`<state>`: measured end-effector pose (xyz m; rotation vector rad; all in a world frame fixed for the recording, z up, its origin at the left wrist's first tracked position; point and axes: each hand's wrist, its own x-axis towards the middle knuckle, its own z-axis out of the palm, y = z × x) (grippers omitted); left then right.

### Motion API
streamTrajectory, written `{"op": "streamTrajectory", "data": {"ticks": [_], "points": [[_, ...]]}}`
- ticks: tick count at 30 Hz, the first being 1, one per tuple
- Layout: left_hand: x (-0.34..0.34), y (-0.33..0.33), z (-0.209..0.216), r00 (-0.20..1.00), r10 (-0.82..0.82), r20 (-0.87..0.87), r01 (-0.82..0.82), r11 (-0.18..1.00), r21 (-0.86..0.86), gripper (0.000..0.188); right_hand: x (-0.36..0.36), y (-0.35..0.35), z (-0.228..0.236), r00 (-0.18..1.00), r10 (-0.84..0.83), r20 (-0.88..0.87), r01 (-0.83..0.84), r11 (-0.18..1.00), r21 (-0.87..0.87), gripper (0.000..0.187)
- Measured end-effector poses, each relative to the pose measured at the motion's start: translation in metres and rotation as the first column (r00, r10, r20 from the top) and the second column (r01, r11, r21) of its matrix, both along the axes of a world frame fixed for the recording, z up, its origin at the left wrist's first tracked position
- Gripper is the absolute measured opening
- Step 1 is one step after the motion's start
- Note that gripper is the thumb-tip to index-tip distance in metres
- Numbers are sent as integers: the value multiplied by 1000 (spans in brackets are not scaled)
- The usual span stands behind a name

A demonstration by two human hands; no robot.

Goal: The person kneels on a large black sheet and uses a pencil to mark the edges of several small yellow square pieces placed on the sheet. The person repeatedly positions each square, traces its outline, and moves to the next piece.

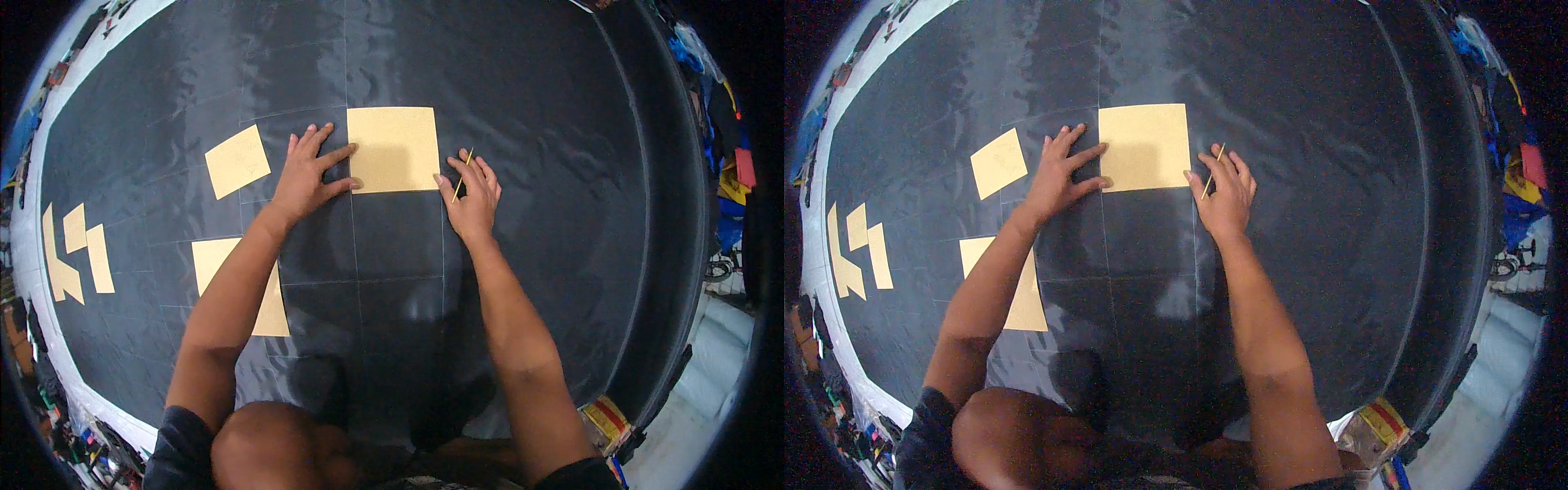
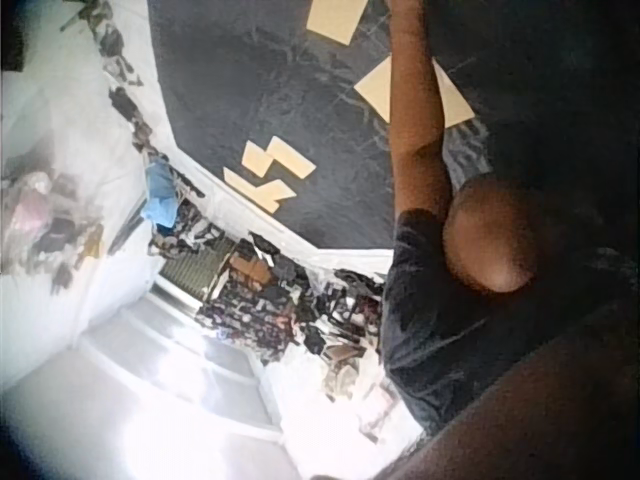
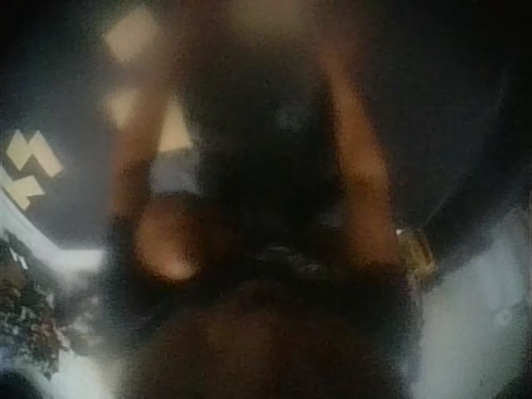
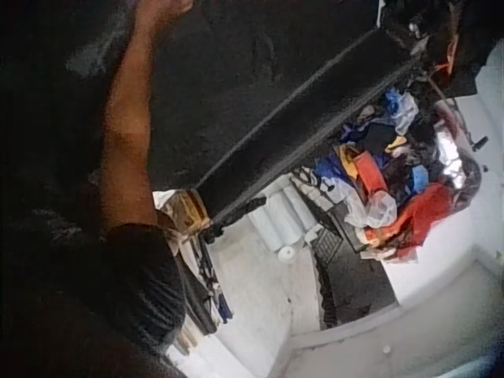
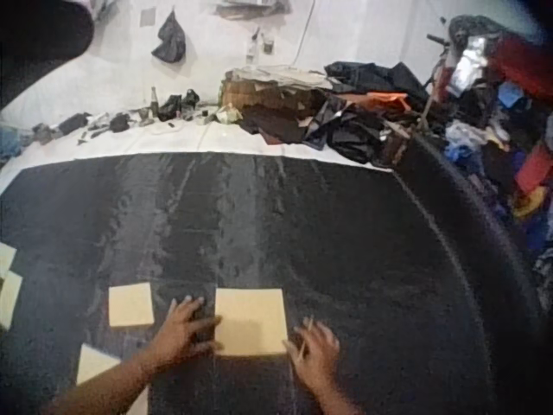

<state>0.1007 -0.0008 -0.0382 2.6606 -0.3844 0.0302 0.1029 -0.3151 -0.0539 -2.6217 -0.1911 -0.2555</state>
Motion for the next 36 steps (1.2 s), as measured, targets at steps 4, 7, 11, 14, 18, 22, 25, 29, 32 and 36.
{"op": "streamTrajectory", "data": {"ticks": [4,7,11,14,18,22,25,29,32,36], "points": [[-2,3,-1,1000,8,4,-8,1000,-2,65,0,3,-1,1000,4,4,-4,1000,-6,41],[-1,4,-1,1000,6,-8,-6,1000,2,65,0,2,-4,1000,2,24,-2,1000,-16,42],[-2,4,5,999,8,-40,-8,1000,-9,65,-1,2,-5,999,4,32,-3,1000,-30,42],[-3,3,2,1000,14,-23,-15,1000,-25,65,-1,4,-4,1000,4,21,-3,1000,-17,41],[-2,0,6,999,13,-50,-14,1000,-4,64,0,0,-4,999,15,30,-15,1000,-6,42],[0,-2,8,997,26,-74,-24,999,25,63,0,1,-3,1000,-1,2,1,1000,14,42],[4,-5,17,999,-30,-34,33,996,88,66,-2,0,-2,1000,7,6,-7,1000,13,43],[33,-11,32,975,-205,-85,222,914,339,70,0,4,-2,1000,-3,1,3,1000,7,43],[45,-30,40,951,-198,-238,286,858,427,77,0,1,-5,1000,-4,-3,4,999,35,40],[47,-44,41,950,-172,-261,278,848,451,83,26,-7,8,988,-155,-28,155,929,336,33]]}}
